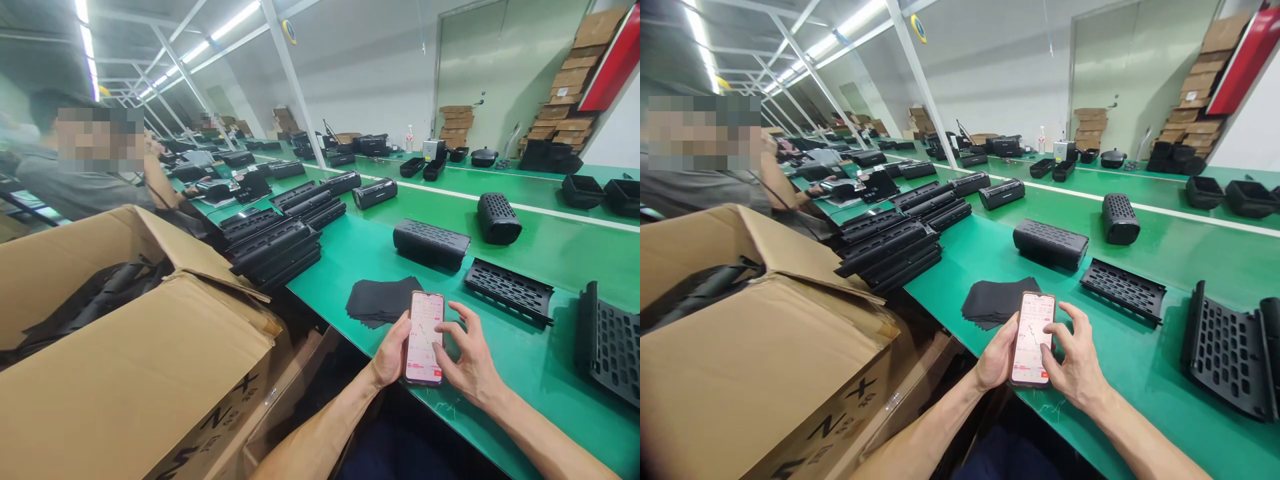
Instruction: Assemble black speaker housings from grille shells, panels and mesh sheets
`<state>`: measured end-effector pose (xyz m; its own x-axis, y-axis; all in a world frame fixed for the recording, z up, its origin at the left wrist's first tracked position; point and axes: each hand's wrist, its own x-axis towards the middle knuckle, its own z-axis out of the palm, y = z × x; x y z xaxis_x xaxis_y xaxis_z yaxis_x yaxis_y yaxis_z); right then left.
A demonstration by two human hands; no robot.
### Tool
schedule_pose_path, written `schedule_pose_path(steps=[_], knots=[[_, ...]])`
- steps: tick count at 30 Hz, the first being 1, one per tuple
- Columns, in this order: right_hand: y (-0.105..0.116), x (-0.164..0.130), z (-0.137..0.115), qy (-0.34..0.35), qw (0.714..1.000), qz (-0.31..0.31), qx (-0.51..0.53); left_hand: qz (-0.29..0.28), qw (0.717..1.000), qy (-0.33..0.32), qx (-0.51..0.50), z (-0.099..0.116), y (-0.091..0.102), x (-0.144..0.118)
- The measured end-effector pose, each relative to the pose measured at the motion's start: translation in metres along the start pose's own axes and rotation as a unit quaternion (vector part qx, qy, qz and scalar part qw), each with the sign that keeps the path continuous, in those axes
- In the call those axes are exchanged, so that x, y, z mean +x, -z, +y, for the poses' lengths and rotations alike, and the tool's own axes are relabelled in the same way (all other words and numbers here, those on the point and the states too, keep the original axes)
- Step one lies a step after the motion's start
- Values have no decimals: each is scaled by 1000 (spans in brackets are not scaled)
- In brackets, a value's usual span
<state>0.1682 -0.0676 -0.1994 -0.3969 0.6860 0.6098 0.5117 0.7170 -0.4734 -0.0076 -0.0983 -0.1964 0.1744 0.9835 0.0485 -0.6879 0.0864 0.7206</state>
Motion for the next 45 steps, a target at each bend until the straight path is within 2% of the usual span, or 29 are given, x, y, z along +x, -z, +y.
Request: schedule_pose_path(steps=[20, 27, 30, 34, 40, 45], knots=[[3, 0, -2, 4, 1000, -13, 24, 14, 1000, 4, 9, 2, -2, -1], [4, 2, 10, -80, 994, 30, 70, 28, 999, -10, 23, 0, -1, 1], [2, 1, 14, -100, 992, 28, 78, 33, 999, -11, 21, -1, 0, 1], [4, 2, 9, -76, 994, -23, 79, 42, 999, -18, -1, -1, 0, 1], [15, 7, 1, 29, 984, -173, 40, 52, 998, -29, -24, 0, -2, 1], [19, 9, 1, 57, 978, -196, 37, 56, 997, -49, -20, 0, -4, 1]])
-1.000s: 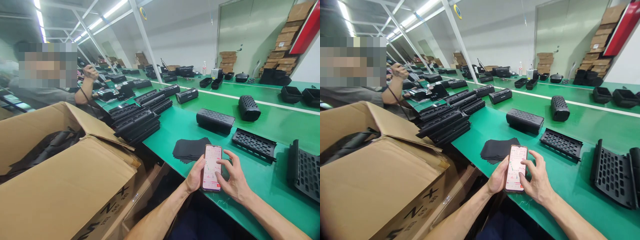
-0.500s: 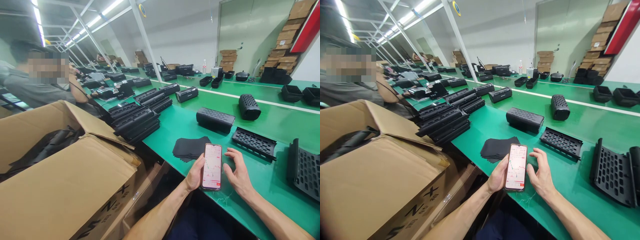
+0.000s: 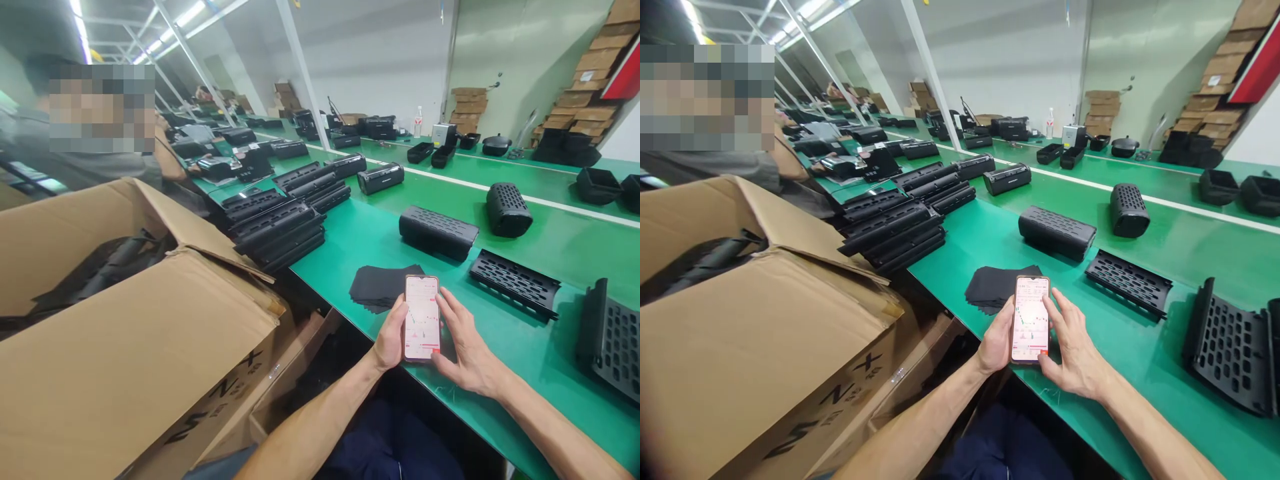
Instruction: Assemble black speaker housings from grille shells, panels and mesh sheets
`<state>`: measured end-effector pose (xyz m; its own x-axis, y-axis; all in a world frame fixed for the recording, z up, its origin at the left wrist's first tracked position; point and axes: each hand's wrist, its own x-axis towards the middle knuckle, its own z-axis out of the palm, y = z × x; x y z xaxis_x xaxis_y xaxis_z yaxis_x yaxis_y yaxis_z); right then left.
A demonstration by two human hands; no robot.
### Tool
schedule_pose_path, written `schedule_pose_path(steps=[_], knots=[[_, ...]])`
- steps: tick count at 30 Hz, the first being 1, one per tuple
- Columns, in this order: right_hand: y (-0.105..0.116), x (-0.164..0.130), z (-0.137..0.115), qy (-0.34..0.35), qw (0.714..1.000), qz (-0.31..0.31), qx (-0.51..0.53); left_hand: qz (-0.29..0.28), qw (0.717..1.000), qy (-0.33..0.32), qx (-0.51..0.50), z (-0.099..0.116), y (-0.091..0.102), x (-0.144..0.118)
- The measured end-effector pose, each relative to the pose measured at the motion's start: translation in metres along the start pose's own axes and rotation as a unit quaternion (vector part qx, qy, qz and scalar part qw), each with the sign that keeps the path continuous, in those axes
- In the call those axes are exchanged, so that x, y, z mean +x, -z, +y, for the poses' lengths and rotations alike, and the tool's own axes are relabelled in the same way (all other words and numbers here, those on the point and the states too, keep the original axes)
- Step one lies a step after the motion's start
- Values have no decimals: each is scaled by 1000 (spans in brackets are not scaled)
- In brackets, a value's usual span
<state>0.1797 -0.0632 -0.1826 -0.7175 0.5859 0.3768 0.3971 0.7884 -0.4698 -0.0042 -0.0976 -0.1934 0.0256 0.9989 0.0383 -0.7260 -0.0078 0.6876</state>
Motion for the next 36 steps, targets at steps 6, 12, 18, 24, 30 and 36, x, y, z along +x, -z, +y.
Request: schedule_pose_path(steps=[6, 12, 18, 24, 30, 36], knots=[[2, 2, -3, 12, 1000, -1, -5, -7, 1000, -14, -1, 1, -3, 1], [1, -2, 3, -21, 999, 10, 47, -25, 999, 17, 10, 1, 1, 0], [-2, -4, 7, -41, 996, 21, 80, -22, 999, 20, 19, 1, 3, 0], [-8, -4, 8, -49, 996, 41, 67, -21, 999, 25, 17, 1, 1, 0], [-5, -3, 7, -59, 991, 65, 104, -21, 999, 34, 24, 2, 0, 0], [-6, -3, 7, -60, 991, 67, 99, -25, 999, 32, 25, 0, 2, 0]])
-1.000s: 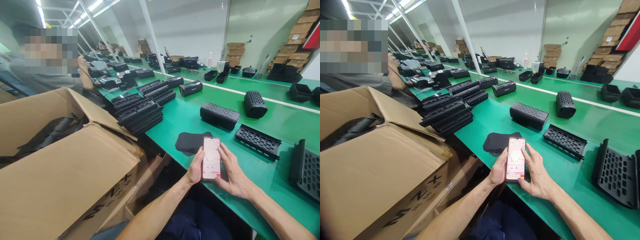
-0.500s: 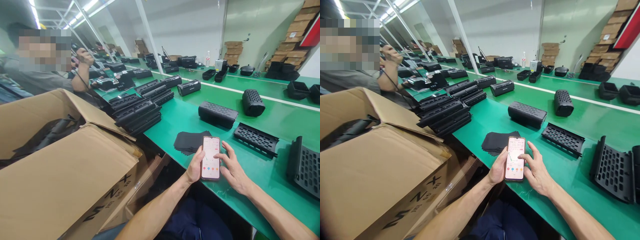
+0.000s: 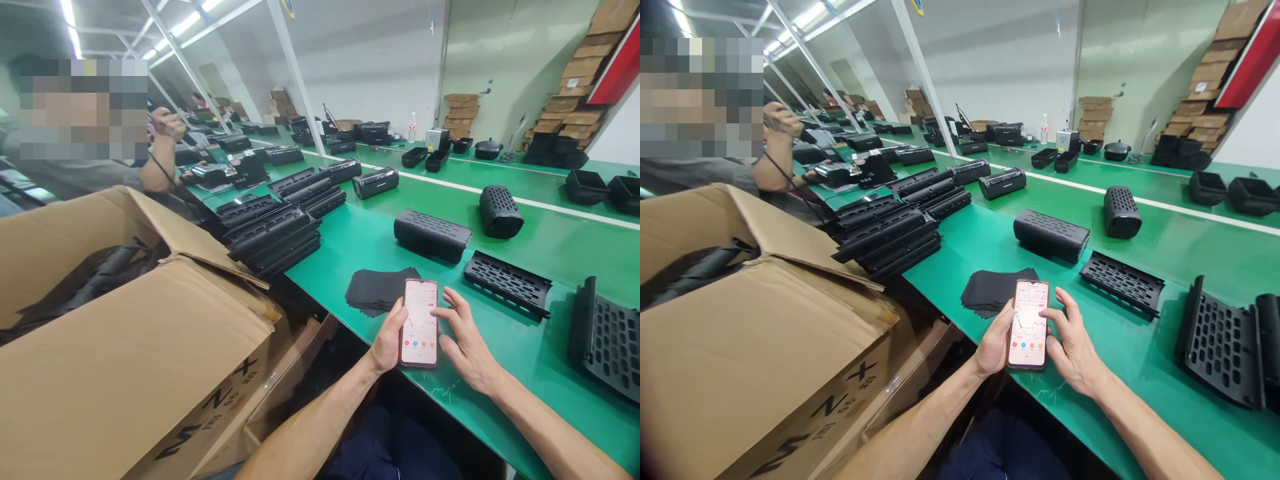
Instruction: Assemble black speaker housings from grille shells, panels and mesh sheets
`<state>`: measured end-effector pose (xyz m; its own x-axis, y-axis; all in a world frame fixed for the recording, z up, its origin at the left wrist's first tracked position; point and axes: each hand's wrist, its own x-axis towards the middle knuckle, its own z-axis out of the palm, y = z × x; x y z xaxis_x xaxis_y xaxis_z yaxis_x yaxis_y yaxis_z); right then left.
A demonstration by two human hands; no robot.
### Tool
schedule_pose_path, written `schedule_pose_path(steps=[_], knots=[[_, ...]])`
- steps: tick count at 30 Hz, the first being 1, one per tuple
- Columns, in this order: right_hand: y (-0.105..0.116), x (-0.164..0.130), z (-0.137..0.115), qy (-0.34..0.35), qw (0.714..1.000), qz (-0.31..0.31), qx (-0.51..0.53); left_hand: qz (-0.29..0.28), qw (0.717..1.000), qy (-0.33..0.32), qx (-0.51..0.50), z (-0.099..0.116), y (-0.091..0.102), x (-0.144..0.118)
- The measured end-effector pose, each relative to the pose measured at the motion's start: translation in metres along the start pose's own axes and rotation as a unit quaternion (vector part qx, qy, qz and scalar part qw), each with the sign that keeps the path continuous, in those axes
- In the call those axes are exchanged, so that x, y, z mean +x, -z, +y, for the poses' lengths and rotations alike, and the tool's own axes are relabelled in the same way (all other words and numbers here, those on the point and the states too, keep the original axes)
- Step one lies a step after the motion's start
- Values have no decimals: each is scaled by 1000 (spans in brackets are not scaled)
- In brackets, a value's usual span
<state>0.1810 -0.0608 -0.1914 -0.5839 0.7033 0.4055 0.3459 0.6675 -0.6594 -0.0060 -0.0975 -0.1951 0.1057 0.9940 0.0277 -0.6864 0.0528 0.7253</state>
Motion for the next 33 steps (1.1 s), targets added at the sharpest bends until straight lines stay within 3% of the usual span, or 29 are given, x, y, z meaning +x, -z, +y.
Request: schedule_pose_path(steps=[24, 33], knots=[[0, 0, -6, 45, 995, -2, -92, 7, 1000, -16, -4, -3, 1, 1], [-1, -1, -1, 28, 998, 13, -57, 15, 1000, -5, -2, -1, 0, 0]])
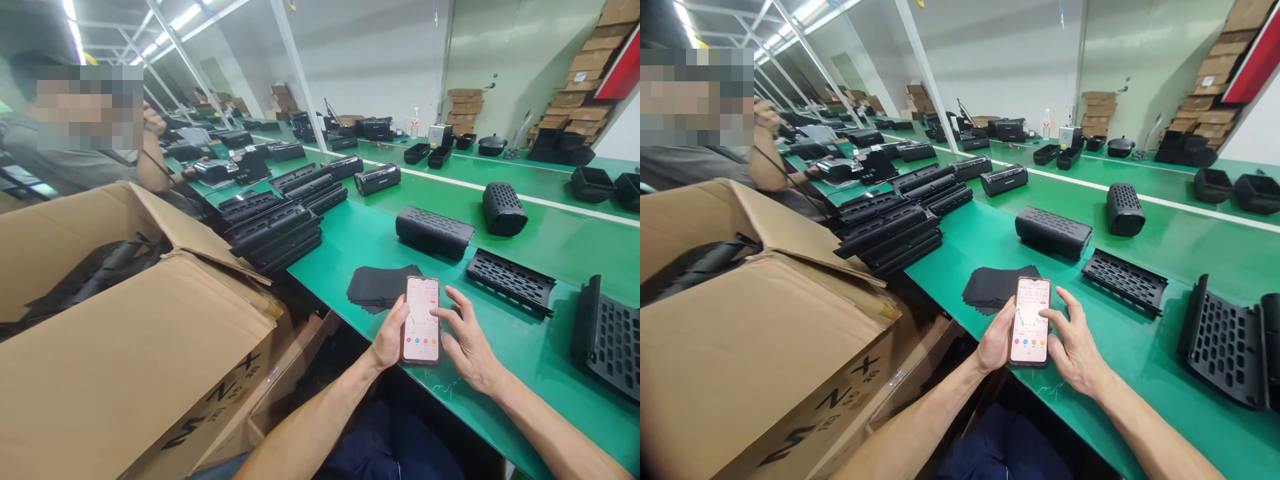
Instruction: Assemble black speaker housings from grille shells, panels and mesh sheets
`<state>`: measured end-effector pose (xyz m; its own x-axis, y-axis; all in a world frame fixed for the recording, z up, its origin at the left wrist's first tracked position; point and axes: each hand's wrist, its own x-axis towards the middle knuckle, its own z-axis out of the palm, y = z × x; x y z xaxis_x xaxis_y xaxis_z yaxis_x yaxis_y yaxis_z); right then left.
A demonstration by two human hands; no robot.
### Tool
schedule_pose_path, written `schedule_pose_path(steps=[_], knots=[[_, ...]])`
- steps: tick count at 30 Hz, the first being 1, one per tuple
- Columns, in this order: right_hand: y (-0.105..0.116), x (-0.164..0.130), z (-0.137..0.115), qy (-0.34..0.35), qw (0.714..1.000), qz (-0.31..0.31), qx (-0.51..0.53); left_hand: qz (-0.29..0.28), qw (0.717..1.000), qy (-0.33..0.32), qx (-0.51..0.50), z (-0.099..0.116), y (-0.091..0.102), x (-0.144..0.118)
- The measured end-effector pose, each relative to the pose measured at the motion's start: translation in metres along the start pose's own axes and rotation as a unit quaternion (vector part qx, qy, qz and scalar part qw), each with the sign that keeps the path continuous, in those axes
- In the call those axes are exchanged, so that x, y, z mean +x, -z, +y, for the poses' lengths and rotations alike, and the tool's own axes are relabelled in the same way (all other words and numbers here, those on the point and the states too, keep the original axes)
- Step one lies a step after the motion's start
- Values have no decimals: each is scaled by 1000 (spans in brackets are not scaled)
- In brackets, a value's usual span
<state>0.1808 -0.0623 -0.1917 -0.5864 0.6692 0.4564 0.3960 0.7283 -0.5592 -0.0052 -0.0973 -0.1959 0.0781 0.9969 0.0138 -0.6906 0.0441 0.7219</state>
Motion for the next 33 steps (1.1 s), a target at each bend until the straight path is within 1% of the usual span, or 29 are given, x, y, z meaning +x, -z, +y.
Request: schedule_pose_path(steps=[6, 11, 15, 17, 20, 23, 30, 33], knots=[[-2, 0, 0, -9, 1000, -1, -2, -2, 1000, -9, -1, 0, 0, 0], [-5, 0, 1, -18, 1000, -4, -21, -15, 1000, -3, -9, 1, 0, 0], [-3, 1, -1, -22, 1000, -10, -12, -19, 1000, 6, -7, 2, -1, 0], [-1, 2, -4, -13, 1000, -19, -17, -16, 1000, -1, -7, 2, -2, 0], [0, 2, -7, 22, 998, -36, -47, -3, 1000, -23, -2, 2, -3, 0], [-2, 2, -8, 50, 995, -50, -75, 4, 1000, -29, -1, 1, -3, 0], [-3, 2, -8, 58, 993, -58, -86, 2, 1000, -27, -3, 2, -4, 0], [-2, 1, -8, 47, 995, -50, -77, -1, 1000, -24, 1, 2, -4, 0]])
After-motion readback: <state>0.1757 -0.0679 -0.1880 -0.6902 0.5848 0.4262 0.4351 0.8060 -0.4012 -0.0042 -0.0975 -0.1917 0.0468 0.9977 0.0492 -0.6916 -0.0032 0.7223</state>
